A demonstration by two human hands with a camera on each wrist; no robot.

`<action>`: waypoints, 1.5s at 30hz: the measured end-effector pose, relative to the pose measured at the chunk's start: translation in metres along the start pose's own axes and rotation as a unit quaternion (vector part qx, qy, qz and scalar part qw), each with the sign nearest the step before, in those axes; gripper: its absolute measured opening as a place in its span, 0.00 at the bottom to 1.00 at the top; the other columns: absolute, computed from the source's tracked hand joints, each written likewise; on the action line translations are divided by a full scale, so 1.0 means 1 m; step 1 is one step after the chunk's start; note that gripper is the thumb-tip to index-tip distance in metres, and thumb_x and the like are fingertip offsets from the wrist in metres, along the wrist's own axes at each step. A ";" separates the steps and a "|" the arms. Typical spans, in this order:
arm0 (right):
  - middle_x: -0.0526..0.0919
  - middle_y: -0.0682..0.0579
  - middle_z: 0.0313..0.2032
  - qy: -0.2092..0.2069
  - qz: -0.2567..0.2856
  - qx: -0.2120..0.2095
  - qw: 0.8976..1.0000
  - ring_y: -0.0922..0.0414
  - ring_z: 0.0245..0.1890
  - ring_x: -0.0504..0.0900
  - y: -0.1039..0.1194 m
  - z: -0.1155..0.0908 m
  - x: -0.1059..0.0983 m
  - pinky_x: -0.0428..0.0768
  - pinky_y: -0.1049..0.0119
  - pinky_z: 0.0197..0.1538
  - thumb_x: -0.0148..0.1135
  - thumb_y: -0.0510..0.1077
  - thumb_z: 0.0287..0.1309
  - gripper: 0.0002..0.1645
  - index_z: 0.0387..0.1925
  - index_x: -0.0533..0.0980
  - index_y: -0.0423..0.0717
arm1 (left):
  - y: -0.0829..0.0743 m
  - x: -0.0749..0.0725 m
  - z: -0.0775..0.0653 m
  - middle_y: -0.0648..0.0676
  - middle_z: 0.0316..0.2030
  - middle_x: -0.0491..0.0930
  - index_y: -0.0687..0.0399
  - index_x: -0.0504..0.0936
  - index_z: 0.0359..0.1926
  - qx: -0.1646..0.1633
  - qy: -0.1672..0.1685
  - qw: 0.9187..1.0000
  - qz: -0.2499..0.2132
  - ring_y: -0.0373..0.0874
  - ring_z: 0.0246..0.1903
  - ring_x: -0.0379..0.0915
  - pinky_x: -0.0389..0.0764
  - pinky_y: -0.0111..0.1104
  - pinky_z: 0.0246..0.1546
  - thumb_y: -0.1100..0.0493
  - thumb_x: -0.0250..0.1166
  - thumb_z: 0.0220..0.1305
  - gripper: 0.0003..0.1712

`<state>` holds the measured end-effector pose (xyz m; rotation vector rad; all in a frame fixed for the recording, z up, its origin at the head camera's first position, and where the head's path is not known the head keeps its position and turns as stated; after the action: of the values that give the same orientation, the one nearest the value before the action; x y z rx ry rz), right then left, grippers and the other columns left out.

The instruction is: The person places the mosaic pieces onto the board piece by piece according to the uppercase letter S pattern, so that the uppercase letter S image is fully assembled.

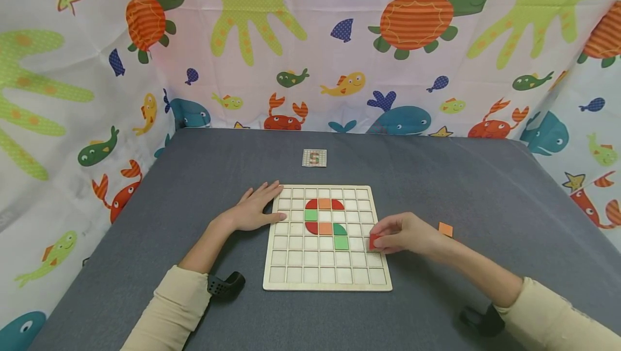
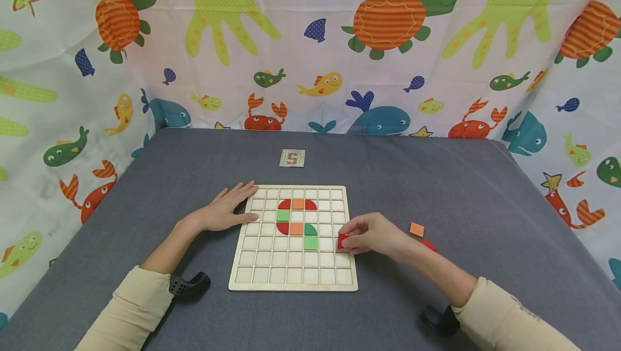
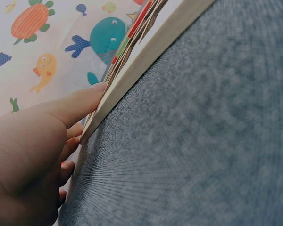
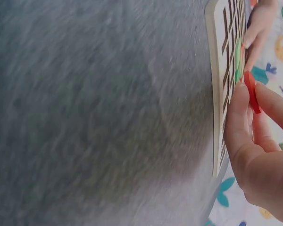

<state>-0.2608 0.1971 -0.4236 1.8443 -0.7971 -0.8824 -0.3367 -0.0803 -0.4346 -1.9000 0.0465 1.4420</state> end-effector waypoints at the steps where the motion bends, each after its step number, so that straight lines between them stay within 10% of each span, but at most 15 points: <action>1: 0.84 0.44 0.37 0.004 0.001 -0.001 1.000 0.52 0.39 0.83 0.001 0.001 0.003 0.81 0.59 0.44 0.68 0.39 0.56 0.18 0.45 0.77 0.31 | 0.000 0.000 0.000 0.61 0.73 0.46 0.61 0.50 0.74 0.000 0.000 1.000 0.000 0.60 0.71 0.35 0.34 0.57 0.65 0.42 0.58 0.67 0.46; 16: 0.84 0.47 0.30 -0.025 -0.038 0.027 0.999 0.56 0.26 0.81 0.012 0.008 0.033 0.80 0.64 0.34 0.68 0.34 0.53 0.12 0.41 0.81 0.34 | 0.000 -0.001 0.000 0.62 0.72 0.47 0.62 0.51 0.73 0.003 -0.002 1.000 0.001 0.61 0.71 0.35 0.35 0.58 0.65 0.43 0.58 0.67 0.45; 45: 0.83 0.48 0.35 -0.048 -0.030 0.055 0.997 0.59 0.32 0.82 0.015 0.012 0.053 0.82 0.64 0.37 0.69 0.32 0.51 0.14 0.43 0.82 0.34 | 0.002 0.000 0.000 0.60 0.73 0.45 0.60 0.50 0.74 -0.003 0.004 1.000 0.006 0.59 0.71 0.34 0.34 0.57 0.65 0.42 0.58 0.67 0.46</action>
<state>-0.2450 0.1430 -0.4262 1.9420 -0.8673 -0.9886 -0.3376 -0.0813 -0.4358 -1.9126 0.0577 1.4433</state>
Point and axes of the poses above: each hand's wrist, its own z-axis towards the middle knuckle, its own x-axis out of the palm, y = z × x, the point moved 9 cm from there along z, towards the middle knuckle
